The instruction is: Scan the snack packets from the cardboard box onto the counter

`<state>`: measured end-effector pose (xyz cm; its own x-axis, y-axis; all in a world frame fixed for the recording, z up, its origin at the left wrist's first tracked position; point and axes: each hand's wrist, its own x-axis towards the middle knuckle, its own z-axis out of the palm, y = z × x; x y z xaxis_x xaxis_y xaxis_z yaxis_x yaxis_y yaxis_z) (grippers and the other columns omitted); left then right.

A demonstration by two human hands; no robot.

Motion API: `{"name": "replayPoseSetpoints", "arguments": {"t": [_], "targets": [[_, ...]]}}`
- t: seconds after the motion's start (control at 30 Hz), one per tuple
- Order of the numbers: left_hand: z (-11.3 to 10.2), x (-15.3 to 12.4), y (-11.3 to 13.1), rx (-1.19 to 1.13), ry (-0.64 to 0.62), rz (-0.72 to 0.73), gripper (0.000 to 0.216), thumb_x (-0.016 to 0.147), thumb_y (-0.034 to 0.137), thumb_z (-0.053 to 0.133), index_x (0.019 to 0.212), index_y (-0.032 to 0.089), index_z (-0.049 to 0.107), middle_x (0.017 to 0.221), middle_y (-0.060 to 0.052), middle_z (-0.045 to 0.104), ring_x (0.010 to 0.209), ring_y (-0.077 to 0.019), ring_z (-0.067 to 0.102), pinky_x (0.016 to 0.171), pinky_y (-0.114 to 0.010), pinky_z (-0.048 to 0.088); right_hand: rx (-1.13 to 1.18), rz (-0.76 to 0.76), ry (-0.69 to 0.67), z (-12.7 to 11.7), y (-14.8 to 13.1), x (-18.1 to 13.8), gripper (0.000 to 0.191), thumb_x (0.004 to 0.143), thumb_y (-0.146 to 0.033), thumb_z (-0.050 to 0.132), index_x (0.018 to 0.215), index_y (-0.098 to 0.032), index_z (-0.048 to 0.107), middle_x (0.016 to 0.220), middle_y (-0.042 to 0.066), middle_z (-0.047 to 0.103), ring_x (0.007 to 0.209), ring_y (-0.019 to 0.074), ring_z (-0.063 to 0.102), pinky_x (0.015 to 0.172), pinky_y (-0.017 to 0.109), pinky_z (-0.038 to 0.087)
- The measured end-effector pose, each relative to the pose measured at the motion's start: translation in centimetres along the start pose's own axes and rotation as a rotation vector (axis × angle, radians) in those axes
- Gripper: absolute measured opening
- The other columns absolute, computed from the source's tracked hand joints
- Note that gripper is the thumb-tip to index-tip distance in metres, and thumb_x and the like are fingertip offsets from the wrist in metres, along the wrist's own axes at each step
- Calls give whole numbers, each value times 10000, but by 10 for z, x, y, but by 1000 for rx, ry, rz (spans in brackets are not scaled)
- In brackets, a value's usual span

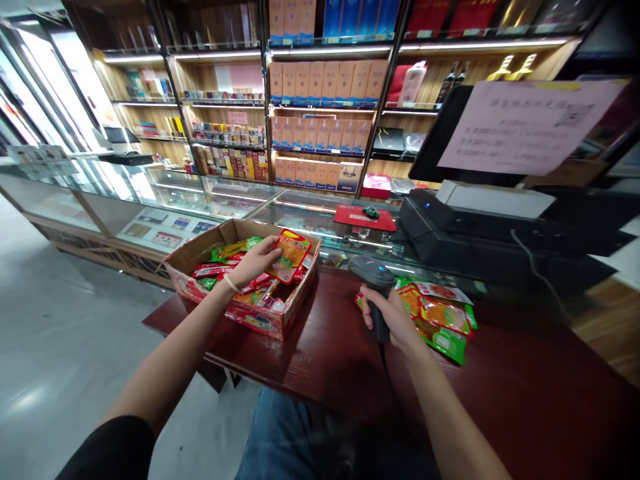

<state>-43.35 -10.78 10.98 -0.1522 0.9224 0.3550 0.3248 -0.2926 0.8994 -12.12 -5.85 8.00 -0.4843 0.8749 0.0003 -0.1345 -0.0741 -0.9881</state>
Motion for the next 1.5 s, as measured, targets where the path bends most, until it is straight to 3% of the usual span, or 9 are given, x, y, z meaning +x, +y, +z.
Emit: {"name": "replayPoseSetpoints", "arguments": {"t": [0.23,0.4,0.57,0.83,0.97,1.1,1.3,1.4,1.5], "targets": [[112,-6,44,-376,-49,-31,332,781,357,675,1045,155,656,960,-50,693,841,-191,638,769,-305,515,-20,-68,121,-53,2,-5,362,781,-475,684,610,-189,539,475,-22,542,331,97,464,319,212,383],[196,-1,3,-533,37,-142,330,768,342,682,1037,152,659,961,-61,702,852,-183,643,769,-291,507,15,-64,203,-94,4,-3,364,767,-476,691,601,-198,524,467,-29,535,343,97,474,316,201,383],[244,6,-53,-712,118,-291,381,694,342,747,1011,151,658,983,-63,696,816,-162,643,709,-270,513,32,-68,211,-123,18,5,345,759,-457,700,617,-195,528,475,-37,536,344,98,477,314,205,386],[247,8,-87,-773,81,-395,435,698,453,733,1008,203,558,909,-13,666,693,-116,624,605,-225,486,36,-35,192,-128,39,2,395,792,-479,658,562,-190,519,438,-41,504,323,88,445,320,200,366],[242,5,-89,-713,142,-468,410,741,451,695,1025,249,478,678,74,534,479,-52,460,428,-153,313,49,-50,185,-128,41,-3,380,798,-465,658,571,-184,542,485,-40,523,341,82,456,338,203,379],[230,0,-88,-944,-4,-568,429,772,615,601,933,230,505,677,45,502,451,-54,383,383,-158,246,53,-50,184,-129,44,-3,370,802,-458,660,581,-180,557,499,-29,538,348,85,460,339,204,369],[215,-4,-68,-1117,-216,-623,741,761,806,390,1044,163,628,1087,-159,635,888,-228,632,686,-368,538,52,-32,158,-128,44,-3,409,805,-474,652,547,-181,527,490,-23,536,346,87,463,340,206,365],[220,-4,-67,-1137,-214,-560,585,815,643,516,1107,148,628,1244,-164,601,1113,-280,593,884,-453,516,57,-32,167,-128,45,-3,388,809,-469,652,576,-184,530,493,-34,530,350,89,464,342,209,369],[232,-3,-79,-1009,-83,-491,436,784,424,655,1116,143,627,1253,-138,614,1108,-263,609,944,-443,488,54,-28,189,-128,45,-3,377,808,-464,657,588,-185,528,495,-40,522,349,87,458,338,209,370]]}}
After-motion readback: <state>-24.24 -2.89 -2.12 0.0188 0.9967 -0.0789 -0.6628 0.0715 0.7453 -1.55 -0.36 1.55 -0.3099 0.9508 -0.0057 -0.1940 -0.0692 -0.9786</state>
